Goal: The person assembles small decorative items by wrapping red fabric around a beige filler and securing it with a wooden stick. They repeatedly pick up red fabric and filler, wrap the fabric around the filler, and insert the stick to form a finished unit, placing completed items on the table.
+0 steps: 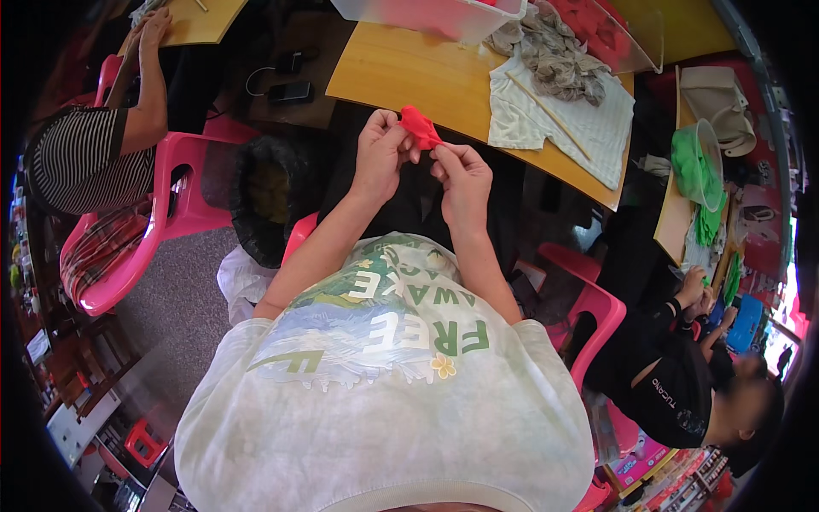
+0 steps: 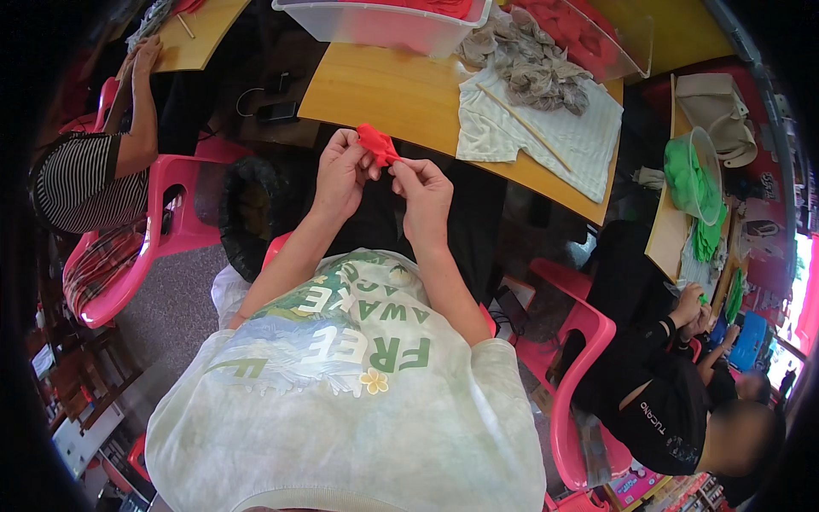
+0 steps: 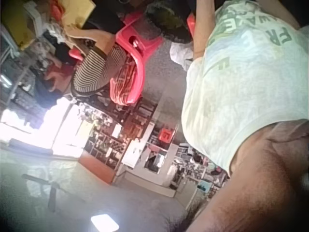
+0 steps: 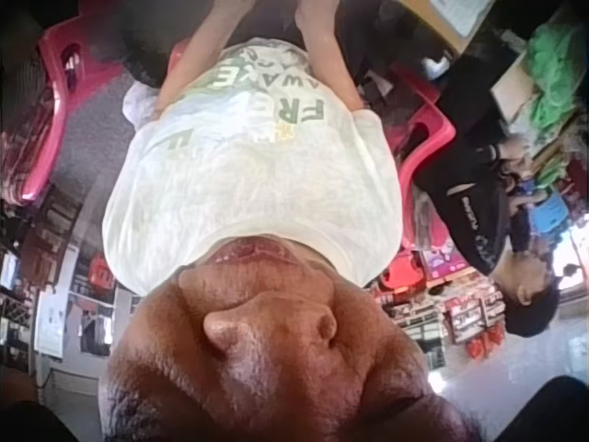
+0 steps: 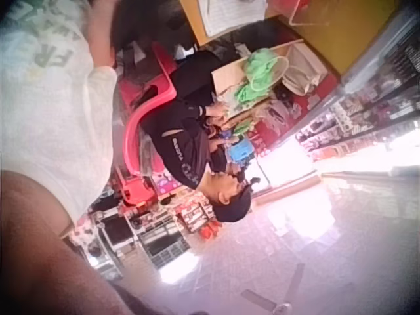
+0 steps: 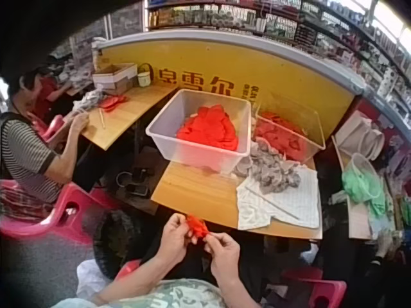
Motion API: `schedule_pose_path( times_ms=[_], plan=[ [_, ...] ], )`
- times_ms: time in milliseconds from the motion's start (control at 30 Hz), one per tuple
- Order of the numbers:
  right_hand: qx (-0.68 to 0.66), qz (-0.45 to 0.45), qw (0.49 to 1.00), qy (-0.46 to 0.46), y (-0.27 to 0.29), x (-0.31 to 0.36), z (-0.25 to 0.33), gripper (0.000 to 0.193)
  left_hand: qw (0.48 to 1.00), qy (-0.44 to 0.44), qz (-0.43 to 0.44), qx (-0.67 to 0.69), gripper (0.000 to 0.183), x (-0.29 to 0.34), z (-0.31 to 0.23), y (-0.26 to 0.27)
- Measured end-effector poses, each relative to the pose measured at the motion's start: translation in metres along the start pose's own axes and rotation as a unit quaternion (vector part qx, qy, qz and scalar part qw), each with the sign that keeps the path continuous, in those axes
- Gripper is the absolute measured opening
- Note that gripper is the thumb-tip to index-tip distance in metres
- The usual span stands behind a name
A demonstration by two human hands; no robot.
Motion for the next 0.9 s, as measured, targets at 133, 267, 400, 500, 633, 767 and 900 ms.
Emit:
schedule_pose_path(
  times_ms=[133,267,400,500,633,767,900],
  plan=[
    [0.022,-0.049,0.997,0.059,0.010,-0.001,0.010,0.003,0.995,0.069,-0.026,-0.065,0.009,0.009,-0.006,-0.006],
    [0.244,-0.110,0.949,0.167,0.010,0.011,0.032,0.004,0.972,0.036,0.001,-0.230,0.014,0.011,-0.014,-0.006],
    [0.340,-0.092,0.895,0.273,-0.011,0.023,0.041,0.005,0.966,-0.020,0.013,-0.258,0.014,0.011,-0.022,-0.022],
    [0.299,-0.060,0.920,0.246,-0.013,0.022,0.035,0.005,0.977,0.027,-0.001,-0.209,0.012,0.010,-0.011,-0.019],
    [0.085,-0.006,0.993,0.082,-0.002,0.006,0.011,0.006,0.991,0.122,-0.030,-0.055,0.008,0.012,0.017,-0.001],
    [-0.059,-0.005,0.998,-0.017,0.011,-0.003,-0.002,0.007,0.966,-0.083,0.039,-0.241,0.008,0.005,-0.003,-0.003],
    [-0.041,-0.013,0.999,-0.021,0.013,-0.003,-0.003,0.007,0.933,-0.148,0.023,-0.328,0.009,-0.005,-0.017,0.011]
  ],
)
Point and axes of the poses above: each hand's wrist, its own x-axis away from the middle knuckle, its own y-axis out of the back of the hand, z = x × y, the point moved 8 cm from there along -x, towards the middle knuckle, and after that the axes turned 8 degrees about -y, right-handed, at the moved point
